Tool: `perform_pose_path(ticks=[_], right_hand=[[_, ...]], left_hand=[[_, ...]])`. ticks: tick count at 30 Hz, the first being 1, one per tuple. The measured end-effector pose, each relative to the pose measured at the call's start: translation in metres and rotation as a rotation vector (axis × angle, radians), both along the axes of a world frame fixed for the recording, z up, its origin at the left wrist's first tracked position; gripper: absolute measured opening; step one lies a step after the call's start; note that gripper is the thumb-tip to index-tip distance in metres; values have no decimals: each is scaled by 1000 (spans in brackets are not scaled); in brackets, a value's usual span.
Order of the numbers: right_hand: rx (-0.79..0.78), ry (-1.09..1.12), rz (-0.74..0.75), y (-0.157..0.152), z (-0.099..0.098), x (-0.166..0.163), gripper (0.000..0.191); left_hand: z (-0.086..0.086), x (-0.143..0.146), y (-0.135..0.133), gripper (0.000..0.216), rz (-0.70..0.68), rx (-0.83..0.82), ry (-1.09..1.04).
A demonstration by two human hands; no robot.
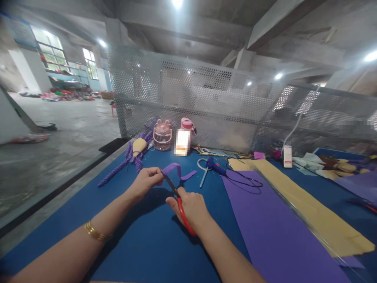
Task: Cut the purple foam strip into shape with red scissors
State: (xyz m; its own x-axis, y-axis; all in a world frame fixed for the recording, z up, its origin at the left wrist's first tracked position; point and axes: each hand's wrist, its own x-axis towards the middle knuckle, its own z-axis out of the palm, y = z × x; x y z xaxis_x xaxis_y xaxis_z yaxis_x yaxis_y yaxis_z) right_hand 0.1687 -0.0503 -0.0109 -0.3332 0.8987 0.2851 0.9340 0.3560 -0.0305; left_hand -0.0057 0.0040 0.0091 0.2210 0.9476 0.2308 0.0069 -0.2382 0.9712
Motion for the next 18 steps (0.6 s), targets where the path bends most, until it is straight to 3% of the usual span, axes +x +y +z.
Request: perform_pose_path(ticks=[18], right_hand=[[16,-50,-19,2,-2,0,45]], left_hand=[[-1,-3,2,26,-30,-33,-21]])
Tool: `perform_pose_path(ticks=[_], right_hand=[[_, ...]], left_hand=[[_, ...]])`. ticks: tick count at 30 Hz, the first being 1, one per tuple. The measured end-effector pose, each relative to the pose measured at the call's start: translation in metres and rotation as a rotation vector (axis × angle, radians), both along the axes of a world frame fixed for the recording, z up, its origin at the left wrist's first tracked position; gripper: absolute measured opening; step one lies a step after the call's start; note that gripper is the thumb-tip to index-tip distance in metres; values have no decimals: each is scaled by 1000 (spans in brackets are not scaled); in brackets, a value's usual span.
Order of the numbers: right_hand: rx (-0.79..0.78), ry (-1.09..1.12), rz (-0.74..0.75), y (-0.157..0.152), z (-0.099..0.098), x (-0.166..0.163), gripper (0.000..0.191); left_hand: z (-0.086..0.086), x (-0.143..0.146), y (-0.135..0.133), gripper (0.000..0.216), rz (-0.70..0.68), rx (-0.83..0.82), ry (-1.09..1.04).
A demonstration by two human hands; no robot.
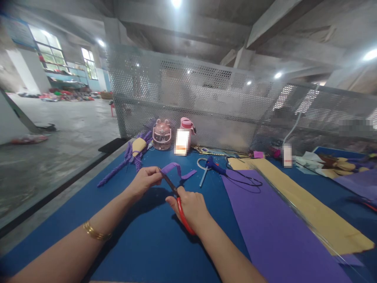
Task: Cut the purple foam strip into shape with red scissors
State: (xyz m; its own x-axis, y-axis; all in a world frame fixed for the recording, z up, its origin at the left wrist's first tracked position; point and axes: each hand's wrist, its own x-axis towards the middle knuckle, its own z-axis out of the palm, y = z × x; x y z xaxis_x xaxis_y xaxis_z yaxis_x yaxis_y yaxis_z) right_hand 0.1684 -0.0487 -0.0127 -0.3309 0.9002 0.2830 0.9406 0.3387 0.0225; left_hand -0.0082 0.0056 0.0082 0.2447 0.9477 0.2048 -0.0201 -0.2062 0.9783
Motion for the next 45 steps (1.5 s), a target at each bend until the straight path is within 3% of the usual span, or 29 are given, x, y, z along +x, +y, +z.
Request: perform_pose_path(ticks=[19,23,29,33,45], right_hand=[[-43,47,22,0,3,1,44],[-91,188,68,-1,6,4,45],[-263,510,270,4,3,12,54],[-301,567,329,5,2,14,56],[-266,518,236,-2,9,8,55]], left_hand=[[-2,-4,3,23,-57,-17,-16],[-1,-5,3,24,-106,-93,-112],[-2,-7,5,24,-108,-105,-126],[-1,-6,5,25,-82,-107,-103],[2,-2,0,24,-54,-81,-72]])
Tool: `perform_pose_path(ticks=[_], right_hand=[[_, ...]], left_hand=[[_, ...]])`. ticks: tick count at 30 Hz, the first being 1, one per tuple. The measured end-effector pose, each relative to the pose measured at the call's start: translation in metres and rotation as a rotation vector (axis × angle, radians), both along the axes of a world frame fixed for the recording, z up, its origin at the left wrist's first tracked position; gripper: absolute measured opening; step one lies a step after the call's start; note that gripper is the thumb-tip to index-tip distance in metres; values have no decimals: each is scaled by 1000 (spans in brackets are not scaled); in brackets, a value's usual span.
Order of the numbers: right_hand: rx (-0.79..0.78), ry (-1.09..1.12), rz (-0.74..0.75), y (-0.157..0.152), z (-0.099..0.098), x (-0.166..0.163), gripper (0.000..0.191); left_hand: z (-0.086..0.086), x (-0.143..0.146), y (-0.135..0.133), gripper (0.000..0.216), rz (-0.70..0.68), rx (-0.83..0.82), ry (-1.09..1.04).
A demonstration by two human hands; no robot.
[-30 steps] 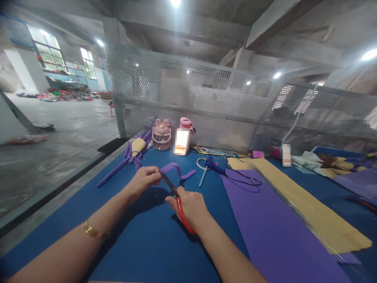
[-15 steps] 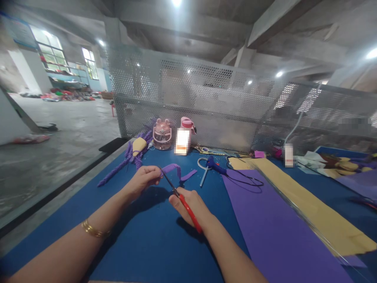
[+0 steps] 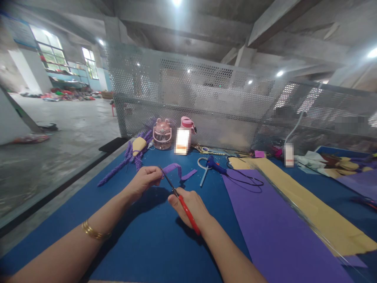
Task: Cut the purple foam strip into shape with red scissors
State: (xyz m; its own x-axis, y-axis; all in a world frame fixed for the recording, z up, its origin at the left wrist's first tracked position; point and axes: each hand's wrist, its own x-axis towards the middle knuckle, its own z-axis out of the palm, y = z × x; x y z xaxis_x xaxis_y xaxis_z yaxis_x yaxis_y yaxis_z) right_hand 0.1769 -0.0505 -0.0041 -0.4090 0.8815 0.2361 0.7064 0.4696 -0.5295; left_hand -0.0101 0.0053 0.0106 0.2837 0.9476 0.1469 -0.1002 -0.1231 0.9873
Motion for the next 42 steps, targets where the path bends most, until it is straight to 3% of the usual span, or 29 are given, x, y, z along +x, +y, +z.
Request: perform_pose_path(ticks=[6,21,42], right_hand=[[44,-30,-72,1,-5,-4,59],[51,-65,-83,2,-7,-3,59],[120,-167,-95,-1,-2,-5,62]], left_hand=[[4,1,-2,23,26,-69,-1],[-4,-1,3,18,-56,-180,-126],[-4,-2,3,19,-161,-187,-226]])
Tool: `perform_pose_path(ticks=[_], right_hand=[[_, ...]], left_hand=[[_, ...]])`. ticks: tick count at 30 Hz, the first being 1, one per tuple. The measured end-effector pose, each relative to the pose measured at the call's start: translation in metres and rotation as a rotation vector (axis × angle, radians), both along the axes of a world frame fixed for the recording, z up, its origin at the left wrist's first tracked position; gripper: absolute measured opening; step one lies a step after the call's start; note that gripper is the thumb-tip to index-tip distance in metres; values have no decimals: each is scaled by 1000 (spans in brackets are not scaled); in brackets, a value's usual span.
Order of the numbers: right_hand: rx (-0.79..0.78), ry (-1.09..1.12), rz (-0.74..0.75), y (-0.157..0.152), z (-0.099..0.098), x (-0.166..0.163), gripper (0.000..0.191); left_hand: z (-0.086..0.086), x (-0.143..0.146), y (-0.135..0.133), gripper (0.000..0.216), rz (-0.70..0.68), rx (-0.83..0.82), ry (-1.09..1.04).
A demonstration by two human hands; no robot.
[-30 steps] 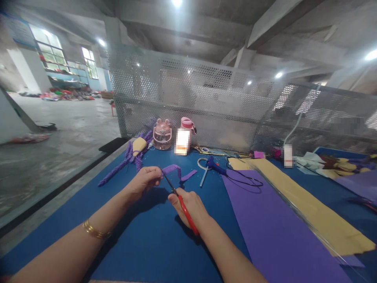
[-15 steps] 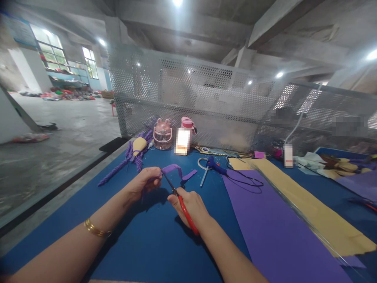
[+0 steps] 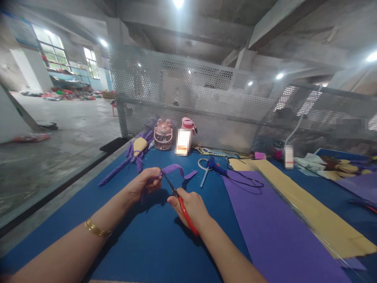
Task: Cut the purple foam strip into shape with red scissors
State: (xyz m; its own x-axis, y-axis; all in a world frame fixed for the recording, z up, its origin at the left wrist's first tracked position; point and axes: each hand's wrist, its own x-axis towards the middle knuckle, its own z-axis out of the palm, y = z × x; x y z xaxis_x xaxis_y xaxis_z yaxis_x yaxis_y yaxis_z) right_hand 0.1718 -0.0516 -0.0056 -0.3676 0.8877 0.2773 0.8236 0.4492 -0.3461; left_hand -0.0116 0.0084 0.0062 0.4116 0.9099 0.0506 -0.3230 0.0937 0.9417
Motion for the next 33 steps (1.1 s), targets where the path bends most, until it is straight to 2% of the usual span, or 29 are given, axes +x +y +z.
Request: perform_pose_path(ticks=[4,9,17,26,30,33], right_hand=[[24,-44,-19,0,0,0,54],[30,-49,-18,0,0,1,42],[-35,61,44,0,3,5,46],[-109,207,149,0,4,6,42],[-167,295,171,0,2,6,40],[-304,405,155,0,0,4,41]], left_hand=[[1,1,-2,20,15,-9,9],[3,2,-3,23,102,-8,47],[2,3,-1,25,162,79,77],[-3,2,1,21,158,51,48],[-3,4,0,21,168,60,51],[-1,4,-1,23,199,116,98]])
